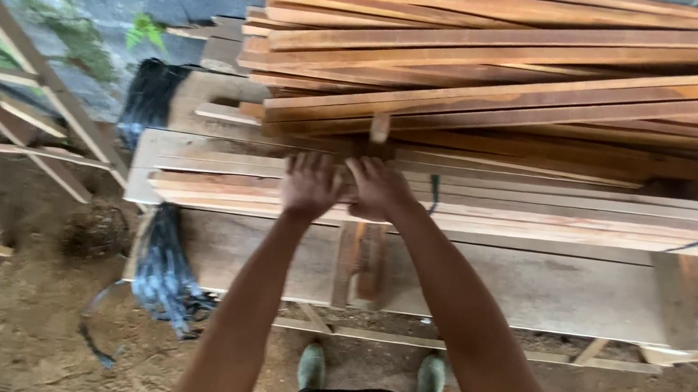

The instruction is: Organizing and stacking wood planks on a workshop rack.

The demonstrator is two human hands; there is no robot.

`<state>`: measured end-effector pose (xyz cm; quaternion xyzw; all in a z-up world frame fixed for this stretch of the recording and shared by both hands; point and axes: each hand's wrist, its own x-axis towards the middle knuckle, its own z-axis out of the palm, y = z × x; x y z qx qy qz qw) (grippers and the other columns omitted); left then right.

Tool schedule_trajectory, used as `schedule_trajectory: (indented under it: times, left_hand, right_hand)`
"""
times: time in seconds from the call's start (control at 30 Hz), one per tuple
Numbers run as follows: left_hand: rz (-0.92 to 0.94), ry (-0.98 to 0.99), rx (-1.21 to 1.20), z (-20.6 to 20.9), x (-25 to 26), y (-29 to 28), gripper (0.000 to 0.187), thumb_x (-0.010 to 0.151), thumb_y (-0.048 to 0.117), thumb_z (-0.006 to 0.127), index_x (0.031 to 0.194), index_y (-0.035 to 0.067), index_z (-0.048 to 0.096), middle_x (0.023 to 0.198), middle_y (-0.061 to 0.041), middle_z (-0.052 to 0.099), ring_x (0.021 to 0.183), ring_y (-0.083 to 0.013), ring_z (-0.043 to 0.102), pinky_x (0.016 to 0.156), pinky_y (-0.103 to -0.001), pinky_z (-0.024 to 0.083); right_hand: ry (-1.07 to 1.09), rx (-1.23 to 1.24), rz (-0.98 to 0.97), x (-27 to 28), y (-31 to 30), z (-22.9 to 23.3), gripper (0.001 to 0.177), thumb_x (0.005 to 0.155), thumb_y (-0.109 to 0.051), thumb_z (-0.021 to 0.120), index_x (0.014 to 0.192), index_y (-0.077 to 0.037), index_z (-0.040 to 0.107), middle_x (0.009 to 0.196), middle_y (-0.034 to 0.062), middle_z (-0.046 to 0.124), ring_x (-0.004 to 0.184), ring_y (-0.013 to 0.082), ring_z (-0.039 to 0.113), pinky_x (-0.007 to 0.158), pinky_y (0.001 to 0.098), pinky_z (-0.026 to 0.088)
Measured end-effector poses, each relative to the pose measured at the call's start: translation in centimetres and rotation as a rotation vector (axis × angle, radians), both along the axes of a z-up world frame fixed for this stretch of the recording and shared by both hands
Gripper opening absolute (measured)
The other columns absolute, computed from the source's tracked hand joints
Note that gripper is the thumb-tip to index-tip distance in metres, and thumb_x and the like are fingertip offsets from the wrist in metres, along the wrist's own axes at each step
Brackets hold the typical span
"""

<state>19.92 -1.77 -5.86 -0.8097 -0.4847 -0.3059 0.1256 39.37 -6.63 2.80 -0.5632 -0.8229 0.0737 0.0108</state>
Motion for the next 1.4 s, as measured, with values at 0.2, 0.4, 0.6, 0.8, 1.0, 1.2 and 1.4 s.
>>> schedule_trajectory:
  times: [0.2, 0.4, 0.6, 0.8, 1.0, 1.2, 1.4]
  left_hand:
    - [0.180, 0.238, -0.490, 6.0, 0.1, -2.1, 0.065, 0.097, 0.063, 0.031, 0.126, 0.019, 0.069, 0.133, -0.008, 0.068, 0.135, -0.0277, 0.055, 0.117, -0.047, 0.023]
    - [0.088, 0.052, -0.080, 0.9, -0.7, 0.1, 0.029, 0.085, 0.047, 0.059, 0.092, 0.020, 0.068, 0.094, -0.004, 0.070, 0.098, -0.0258, 0.068, 0.093, -0.046, 0.045]
    - [-0.017, 0.074, -0.074, 5.6, 5.4, -3.0, 0.057, 0.089, 0.066, 0.066, 0.090, 0.010, 0.072, 0.092, -0.014, 0.070, 0.095, -0.0355, 0.069, 0.093, -0.054, 0.044]
    - [-0.263, 0.052, -0.099, 5.9, 18.0, -6.0, 0.076, 0.065, 0.078, 0.073, 0.094, 0.008, 0.066, 0.094, -0.013, 0.065, 0.098, -0.0348, 0.067, 0.090, -0.051, 0.048]
    - [-0.286, 0.135, -0.104, 9.8, 22.7, -8.2, 0.089, 0.047, 0.086, 0.078, 0.105, 0.020, 0.062, 0.095, -0.001, 0.066, 0.093, -0.0236, 0.070, 0.079, -0.044, 0.054]
    - [-0.303, 0.175, -0.166, 11.7, 22.7, -8.5, 0.089, 0.045, 0.071, 0.090, 0.110, 0.018, 0.061, 0.102, -0.003, 0.069, 0.101, -0.0247, 0.071, 0.083, -0.043, 0.056]
    - [-0.270, 0.249, -0.232, 10.4, 23.2, -8.2, 0.122, 0.034, 0.067, 0.095, 0.137, 0.020, 0.049, 0.135, -0.006, 0.053, 0.125, -0.0303, 0.059, 0.093, -0.050, 0.056]
  right_hand:
    - [0.136, 0.166, 0.055, 10.6, -4.0, 2.4, 0.104, 0.068, -0.076, 0.073, 0.143, -0.007, 0.052, 0.122, 0.0265, 0.066, 0.115, 0.0457, 0.066, 0.098, 0.0573, 0.051]
    - [0.028, 0.143, -0.116, 24.2, -9.0, 3.8, 0.103, 0.061, -0.072, 0.082, 0.137, -0.006, 0.061, 0.120, 0.0244, 0.071, 0.112, 0.0433, 0.069, 0.098, 0.0564, 0.052]
    - [-0.098, 0.051, -0.283, 38.7, -13.2, 5.4, 0.088, 0.058, -0.065, 0.087, 0.127, -0.013, 0.067, 0.115, 0.0176, 0.074, 0.114, 0.0392, 0.071, 0.099, 0.0530, 0.053]
    - [-0.055, 0.094, -0.343, 42.4, -14.2, 3.3, 0.091, 0.058, -0.071, 0.087, 0.125, -0.013, 0.066, 0.116, 0.0190, 0.069, 0.115, 0.0415, 0.067, 0.100, 0.0544, 0.052]
    - [-0.152, 0.233, -0.228, 42.7, -14.2, 3.1, 0.096, 0.055, -0.087, 0.076, 0.116, -0.015, 0.064, 0.107, 0.0084, 0.069, 0.109, 0.0288, 0.069, 0.096, 0.0461, 0.052]
    - [-0.189, 0.065, -0.252, 43.0, -12.7, 2.9, 0.094, 0.059, -0.089, 0.071, 0.121, -0.019, 0.063, 0.114, 0.0079, 0.067, 0.114, 0.0296, 0.067, 0.093, 0.0511, 0.051]
    - [-0.057, 0.060, -0.217, 41.8, -13.3, 5.4, 0.112, 0.058, -0.076, 0.080, 0.150, -0.024, 0.044, 0.114, 0.0141, 0.071, 0.108, 0.0380, 0.072, 0.090, 0.0563, 0.055]
